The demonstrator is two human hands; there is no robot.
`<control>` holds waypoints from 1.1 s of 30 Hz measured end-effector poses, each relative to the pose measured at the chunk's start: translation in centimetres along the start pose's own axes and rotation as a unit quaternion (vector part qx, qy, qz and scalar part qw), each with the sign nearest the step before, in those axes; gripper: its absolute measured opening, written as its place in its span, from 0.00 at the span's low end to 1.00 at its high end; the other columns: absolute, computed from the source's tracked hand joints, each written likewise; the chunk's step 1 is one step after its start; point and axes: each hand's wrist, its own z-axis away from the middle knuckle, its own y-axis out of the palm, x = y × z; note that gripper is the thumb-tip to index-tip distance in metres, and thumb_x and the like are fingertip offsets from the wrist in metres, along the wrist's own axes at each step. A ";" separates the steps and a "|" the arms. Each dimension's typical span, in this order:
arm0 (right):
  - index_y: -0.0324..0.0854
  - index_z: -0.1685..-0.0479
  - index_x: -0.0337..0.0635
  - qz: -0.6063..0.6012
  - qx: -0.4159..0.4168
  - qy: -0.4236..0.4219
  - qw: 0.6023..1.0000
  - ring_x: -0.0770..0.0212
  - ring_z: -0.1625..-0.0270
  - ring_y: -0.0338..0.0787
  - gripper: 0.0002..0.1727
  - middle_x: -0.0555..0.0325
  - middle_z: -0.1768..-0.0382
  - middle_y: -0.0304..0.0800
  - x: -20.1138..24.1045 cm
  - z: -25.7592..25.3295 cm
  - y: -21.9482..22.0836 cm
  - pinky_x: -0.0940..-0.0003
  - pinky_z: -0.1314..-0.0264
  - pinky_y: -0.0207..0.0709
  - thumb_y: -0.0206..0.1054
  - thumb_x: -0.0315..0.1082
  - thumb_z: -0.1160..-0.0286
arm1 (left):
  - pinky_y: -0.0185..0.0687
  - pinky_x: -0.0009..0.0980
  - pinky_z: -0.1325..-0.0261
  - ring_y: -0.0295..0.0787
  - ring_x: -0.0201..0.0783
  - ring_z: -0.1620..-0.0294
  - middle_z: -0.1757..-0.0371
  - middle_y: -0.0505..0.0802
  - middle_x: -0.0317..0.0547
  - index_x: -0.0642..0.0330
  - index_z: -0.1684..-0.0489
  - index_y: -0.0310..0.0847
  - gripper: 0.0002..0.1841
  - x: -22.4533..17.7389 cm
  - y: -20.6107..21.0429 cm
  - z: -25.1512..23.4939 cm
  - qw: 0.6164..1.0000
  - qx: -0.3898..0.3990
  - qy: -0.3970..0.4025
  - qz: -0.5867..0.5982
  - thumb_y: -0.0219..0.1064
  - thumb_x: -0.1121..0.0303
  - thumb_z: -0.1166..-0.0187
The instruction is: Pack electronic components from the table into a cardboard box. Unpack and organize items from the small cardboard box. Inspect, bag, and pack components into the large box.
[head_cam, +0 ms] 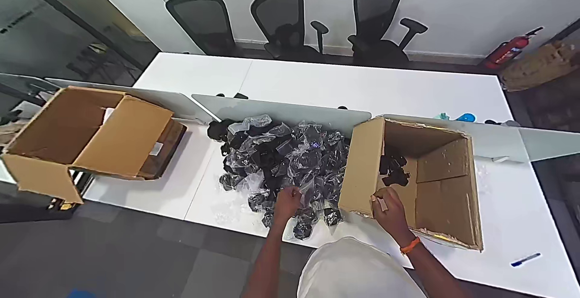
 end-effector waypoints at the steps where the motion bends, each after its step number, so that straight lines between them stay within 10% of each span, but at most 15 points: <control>1: 0.87 0.61 0.42 -0.027 -0.003 0.006 1.000 0.62 0.53 0.86 0.14 0.54 0.59 0.86 0.3 0.1 -0.1 0.67 0.48 0.82 0.62 0.43 0.21 | 0.89 0.45 0.53 0.91 0.41 0.65 0.66 0.93 0.48 0.65 0.50 0.87 0.13 -1.5 -0.3 0.9 0.998 0.016 0.035 0.057 0.65 0.63 0.17; 4: 0.82 0.44 0.34 -0.225 0.019 0.098 0.969 0.64 0.51 0.89 0.16 0.51 0.47 0.88 2.1 0.3 -0.8 0.69 0.48 0.87 0.63 0.37 0.20 | 0.89 0.33 0.58 0.88 0.32 0.69 0.70 0.90 0.39 0.64 0.59 0.82 0.04 -6.5 -0.3 4.4 0.929 0.083 0.174 0.316 0.65 0.72 0.19; 7: 0.61 0.17 0.37 -0.454 0.111 0.175 0.866 0.56 0.35 0.88 0.41 0.51 0.29 0.83 4.2 0.3 -3.3 0.57 0.36 0.87 0.65 0.57 0.20 | 0.87 0.26 0.58 0.87 0.23 0.67 0.67 0.91 0.27 0.46 0.59 0.88 0.05 -10.3 1.6 7.1 0.828 0.135 0.292 0.458 0.72 0.59 0.20; 11: 0.63 0.14 0.51 -0.669 0.123 0.185 0.709 0.41 0.31 0.87 0.48 0.46 0.27 0.83 5.6 2.0 -6.4 0.36 0.36 0.85 0.76 0.62 0.34 | 0.92 0.32 0.55 0.92 0.29 0.62 0.61 0.95 0.34 0.53 0.54 0.87 0.05 -14.3 5.6 9.5 0.839 0.126 0.324 0.420 0.68 0.64 0.17; 15: 0.68 0.20 0.54 -0.651 0.075 0.174 0.735 0.54 0.44 0.94 0.33 0.55 0.36 0.89 5.1 1.6 -9.8 0.55 0.54 0.93 0.68 0.55 0.21 | 0.90 0.31 0.47 0.91 0.30 0.52 0.49 0.92 0.41 0.63 0.58 0.86 0.04 -15.8 9.3 10.0 0.868 0.121 0.320 0.359 0.69 0.73 0.22; 18: 0.71 0.26 0.45 -0.586 0.054 0.235 0.774 0.59 0.48 0.94 0.34 0.58 0.43 0.92 2.7 2.0 -11.7 0.61 0.56 0.92 0.65 0.60 0.21 | 0.89 0.35 0.41 0.92 0.36 0.49 0.48 0.94 0.47 0.72 0.43 0.83 0.13 -17.1 11.2 10.6 0.877 0.145 0.275 0.366 0.67 0.75 0.22; 24: 0.77 0.35 0.41 -0.500 0.064 0.324 0.801 0.59 0.66 0.93 0.31 0.53 0.56 0.93 -2.2 2.8 -14.7 0.65 0.72 0.89 0.42 0.58 0.10 | 0.94 0.36 0.55 0.94 0.38 0.67 0.66 0.95 0.49 0.73 0.53 0.87 0.07 -20.1 16.4 12.0 0.896 0.153 0.165 0.382 0.68 0.80 0.23; 33: 0.79 0.38 0.37 -0.459 0.182 0.360 0.792 0.56 0.61 0.95 0.27 0.50 0.54 0.93 -6.7 3.9 -16.4 0.59 0.60 0.92 0.39 0.48 0.04 | 0.90 0.33 0.55 0.92 0.35 0.65 0.65 0.95 0.48 0.71 0.52 0.87 0.11 -20.8 22.5 13.1 0.874 0.129 0.101 0.457 0.74 0.81 0.30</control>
